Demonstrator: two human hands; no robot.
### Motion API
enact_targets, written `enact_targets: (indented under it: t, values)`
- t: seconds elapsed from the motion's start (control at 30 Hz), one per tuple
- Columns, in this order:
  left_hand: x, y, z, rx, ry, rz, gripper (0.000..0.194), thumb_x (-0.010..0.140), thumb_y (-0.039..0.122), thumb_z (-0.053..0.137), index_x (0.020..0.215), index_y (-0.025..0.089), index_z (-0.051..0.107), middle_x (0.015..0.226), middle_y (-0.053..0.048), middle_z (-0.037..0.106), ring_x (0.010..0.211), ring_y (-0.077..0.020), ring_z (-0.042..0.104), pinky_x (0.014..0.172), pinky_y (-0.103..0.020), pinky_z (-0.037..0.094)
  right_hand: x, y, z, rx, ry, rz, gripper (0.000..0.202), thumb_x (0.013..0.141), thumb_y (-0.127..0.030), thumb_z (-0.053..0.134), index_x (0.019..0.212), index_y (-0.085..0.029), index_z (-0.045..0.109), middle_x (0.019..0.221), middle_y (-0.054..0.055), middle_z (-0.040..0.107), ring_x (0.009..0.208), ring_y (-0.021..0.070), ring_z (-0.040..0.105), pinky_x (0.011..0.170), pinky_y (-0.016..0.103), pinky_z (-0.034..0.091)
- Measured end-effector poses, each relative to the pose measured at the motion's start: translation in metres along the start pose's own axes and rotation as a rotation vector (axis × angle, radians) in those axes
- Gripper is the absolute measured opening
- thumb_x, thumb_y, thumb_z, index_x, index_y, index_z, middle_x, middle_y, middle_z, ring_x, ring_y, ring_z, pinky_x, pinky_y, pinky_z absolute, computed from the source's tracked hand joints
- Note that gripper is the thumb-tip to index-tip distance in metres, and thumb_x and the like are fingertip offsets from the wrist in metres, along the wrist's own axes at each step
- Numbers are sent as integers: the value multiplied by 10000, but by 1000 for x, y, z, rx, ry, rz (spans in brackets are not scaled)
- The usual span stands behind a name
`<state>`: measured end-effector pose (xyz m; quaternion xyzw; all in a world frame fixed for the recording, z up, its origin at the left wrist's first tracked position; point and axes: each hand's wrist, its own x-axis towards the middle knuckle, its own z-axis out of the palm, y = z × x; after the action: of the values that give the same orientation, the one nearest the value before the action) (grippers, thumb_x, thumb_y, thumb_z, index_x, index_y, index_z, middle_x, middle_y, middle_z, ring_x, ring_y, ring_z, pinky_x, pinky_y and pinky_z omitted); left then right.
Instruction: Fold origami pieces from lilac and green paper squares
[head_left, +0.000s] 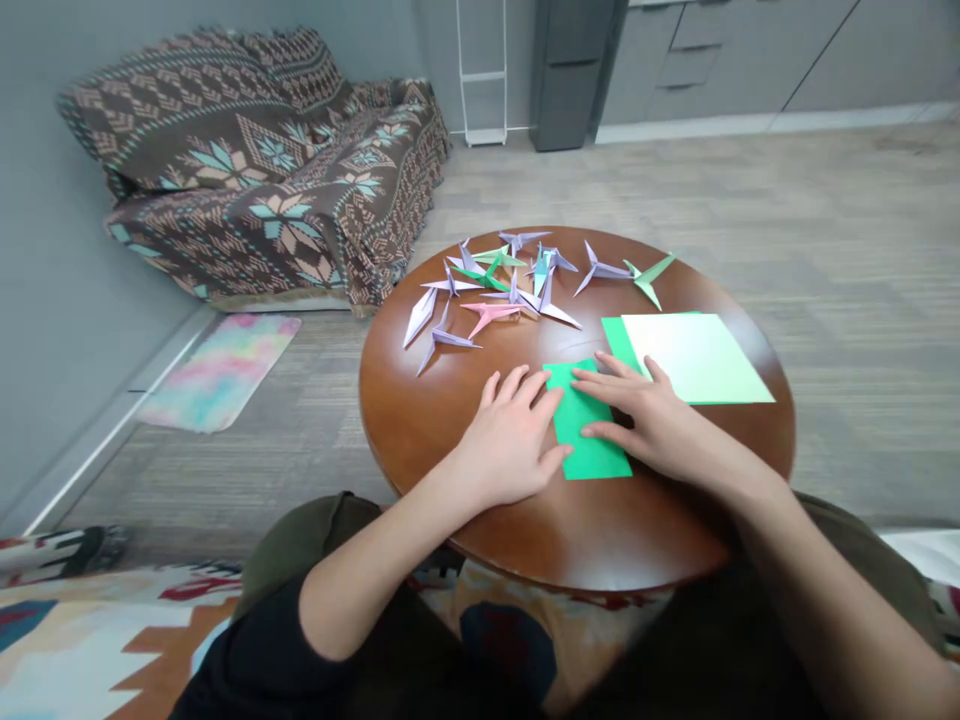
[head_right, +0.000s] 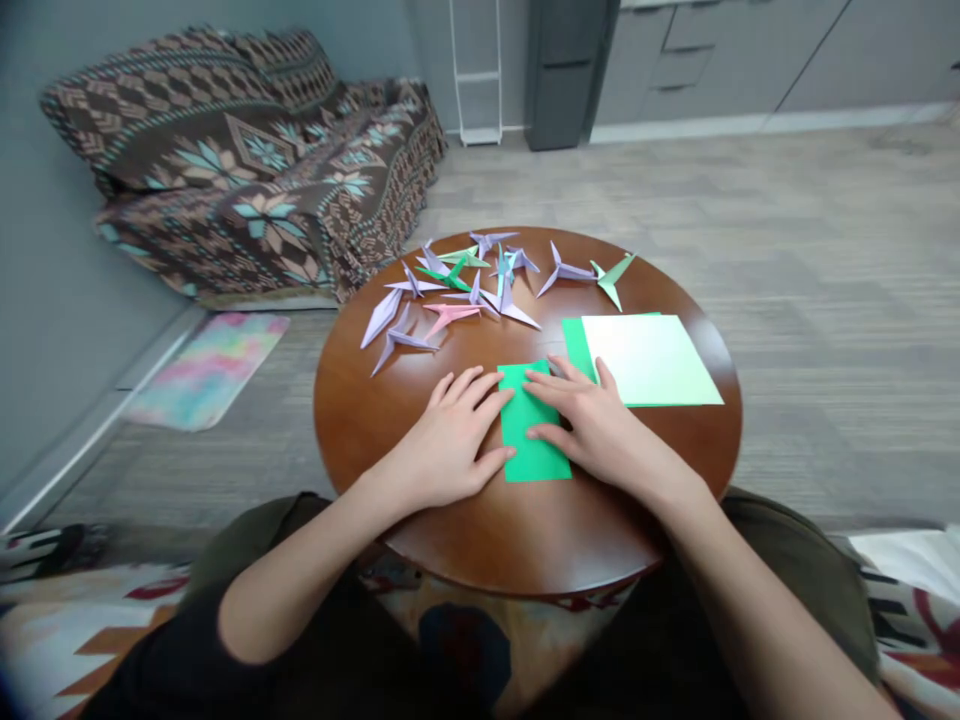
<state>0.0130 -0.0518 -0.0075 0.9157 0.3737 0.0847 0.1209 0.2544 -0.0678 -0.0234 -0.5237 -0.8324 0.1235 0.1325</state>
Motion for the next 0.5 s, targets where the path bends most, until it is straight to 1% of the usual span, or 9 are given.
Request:
enact_targets:
  t: [0.1, 0.23, 0.4, 0.5]
  values:
    - [0, 0, 1, -2, 2, -2, 612, 971, 461, 588, 1498, 160, 508, 1649, -182, 445, 1557, -409, 332, 1261, -655, 259, 0, -4, 2, -20, 11, 10, 525, 1026, -417, 564, 1520, -240, 574, 1567, 141, 582, 1581, 424, 323, 1186, 838, 145]
    - [0, -1, 1, -3, 0, -1, 614, 975, 461, 583, 1503, 158, 507, 1652, -182, 441, 1558, -411, 332, 1262, -658, 263, -4, -8, 3, -109, 47, 23, 533, 1032, -413, 558, 1528, -217, 566, 1545, 137, 602, 1569, 441, 342, 1162, 873, 119]
    - [1, 0, -1, 13, -16, 1, 635, 984, 467, 574, 1523, 140, 495, 1666, -182, 424, 1558, -418, 328, 1272, -657, 250, -13, -6, -1, -191, 65, 27, 624, 1016, -514, 571, 1570, -232, 512, 1574, 142, 570, 1546, 481, 364, 1126, 906, 120]
    - [1, 1, 0, 21, -9, -6, 630, 979, 449, 584, 1521, 142, 495, 1661, -182, 431, 1558, -410, 332, 1276, -651, 247, -14, -6, -4, -215, 50, 29, 639, 1015, -531, 564, 1569, -216, 510, 1590, 146, 551, 1536, 497, 372, 1120, 911, 119]
